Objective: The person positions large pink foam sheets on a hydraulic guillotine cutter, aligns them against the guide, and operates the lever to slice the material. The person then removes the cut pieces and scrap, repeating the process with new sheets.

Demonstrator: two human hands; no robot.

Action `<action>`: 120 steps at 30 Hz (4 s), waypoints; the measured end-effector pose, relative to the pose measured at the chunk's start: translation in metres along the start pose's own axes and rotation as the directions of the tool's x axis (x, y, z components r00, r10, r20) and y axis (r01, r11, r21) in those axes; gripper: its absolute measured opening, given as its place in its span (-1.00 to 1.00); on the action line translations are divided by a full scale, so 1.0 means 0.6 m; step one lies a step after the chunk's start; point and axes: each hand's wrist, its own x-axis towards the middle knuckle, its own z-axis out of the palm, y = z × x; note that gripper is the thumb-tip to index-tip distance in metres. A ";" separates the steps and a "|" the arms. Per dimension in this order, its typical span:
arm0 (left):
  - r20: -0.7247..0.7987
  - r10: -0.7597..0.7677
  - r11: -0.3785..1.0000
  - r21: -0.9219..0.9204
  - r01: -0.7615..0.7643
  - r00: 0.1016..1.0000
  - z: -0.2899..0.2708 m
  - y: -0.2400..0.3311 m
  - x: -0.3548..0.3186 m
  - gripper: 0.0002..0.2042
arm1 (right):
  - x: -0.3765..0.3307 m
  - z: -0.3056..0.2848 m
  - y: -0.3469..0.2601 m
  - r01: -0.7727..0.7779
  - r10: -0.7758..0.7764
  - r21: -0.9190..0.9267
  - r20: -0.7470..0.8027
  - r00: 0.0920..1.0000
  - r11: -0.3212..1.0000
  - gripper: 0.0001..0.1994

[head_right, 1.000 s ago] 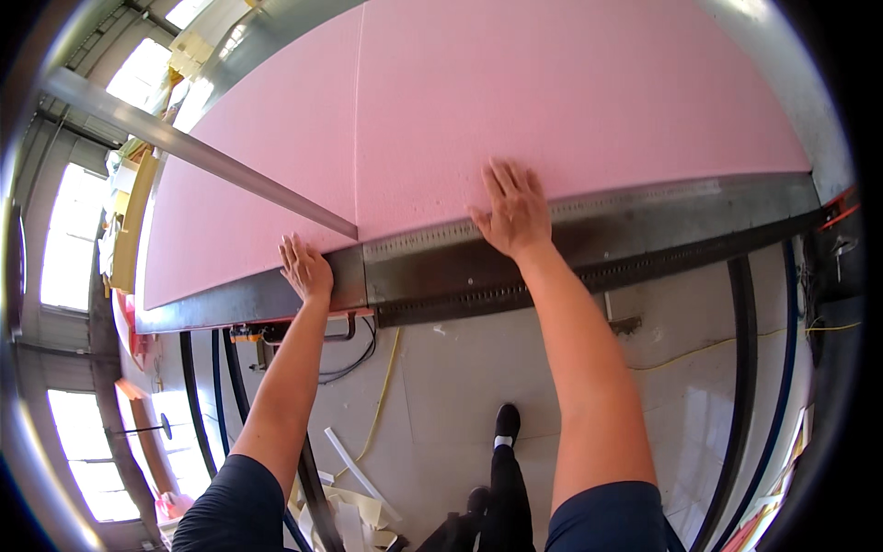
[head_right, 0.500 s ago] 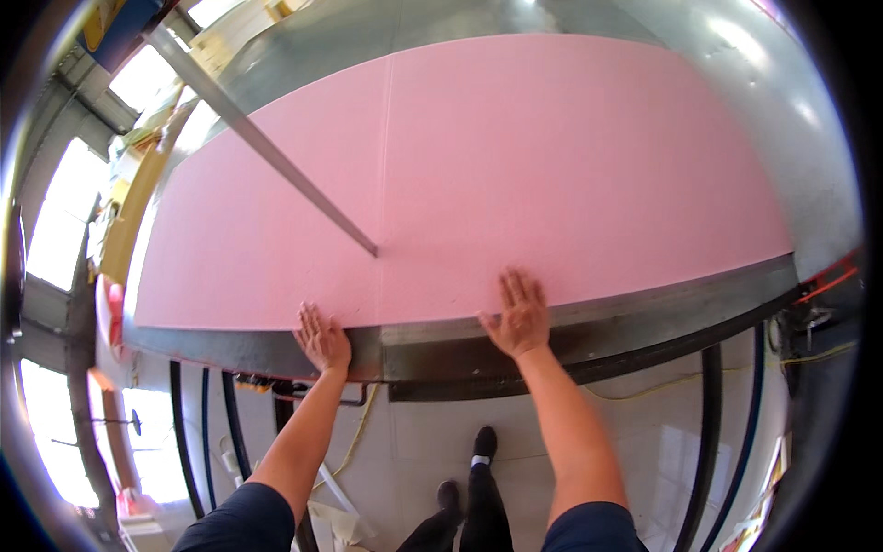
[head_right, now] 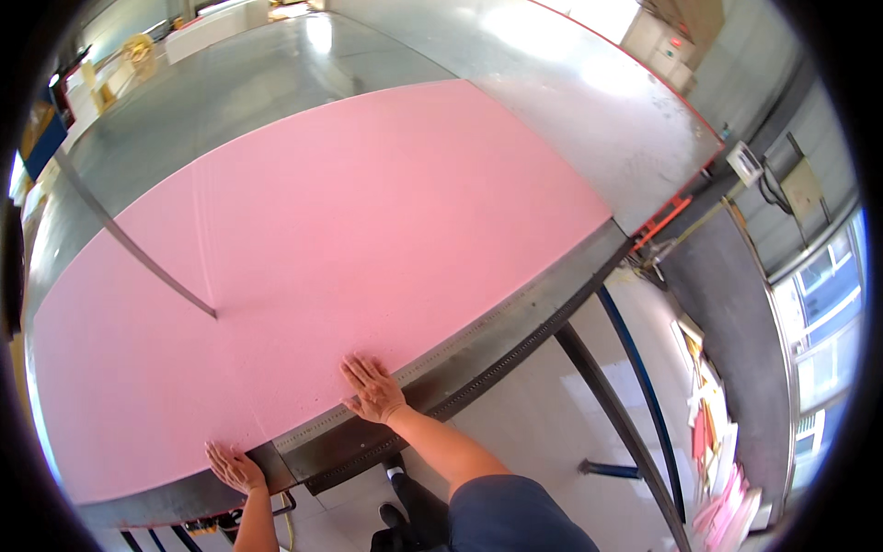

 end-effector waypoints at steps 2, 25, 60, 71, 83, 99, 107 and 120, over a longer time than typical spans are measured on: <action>0.004 0.058 0.998 0.011 -0.058 0.998 0.007 -0.005 -0.003 -0.51 | -0.003 0.012 0.003 -0.021 0.019 0.031 0.064 0.998 0.999 -0.28; 0.161 0.109 0.981 -0.180 -0.080 0.981 -0.033 0.075 0.155 -0.46 | 0.128 -0.007 0.016 -0.019 0.017 0.031 0.041 0.999 0.999 -0.42; 0.257 0.005 0.959 -0.275 0.069 0.966 -0.188 -0.092 -0.147 -0.30 | -0.234 -0.027 -0.121 -0.005 0.005 -0.036 -0.017 1.000 0.999 -0.36; 0.171 -0.377 0.848 -0.331 0.413 0.911 -0.193 -0.243 -0.239 -0.30 | -0.401 -0.004 -0.132 0.000 -0.021 -0.111 -0.184 0.983 0.994 -0.42; 0.378 -0.868 -0.047 -0.708 0.704 0.322 -0.235 -0.677 -0.077 -0.58 | -0.163 0.137 -0.489 -0.025 0.010 -0.249 -0.061 0.998 0.968 -0.24; 0.078 -0.973 0.153 -0.490 0.858 0.217 -0.253 -1.087 -0.048 -0.59 | -0.081 0.245 -0.777 0.214 -0.198 0.446 -0.082 0.977 0.869 -0.49; 0.003 -0.733 0.649 -0.297 0.700 0.680 -0.159 -1.052 -0.100 -0.53 | -0.086 0.196 -0.858 0.007 -0.037 0.402 0.066 0.997 0.916 -0.30; 0.386 0.305 0.760 -0.650 0.022 0.871 -0.409 -0.158 -0.436 -0.33 | -0.579 -0.175 -0.538 -0.250 0.156 0.258 0.337 0.929 0.933 -0.34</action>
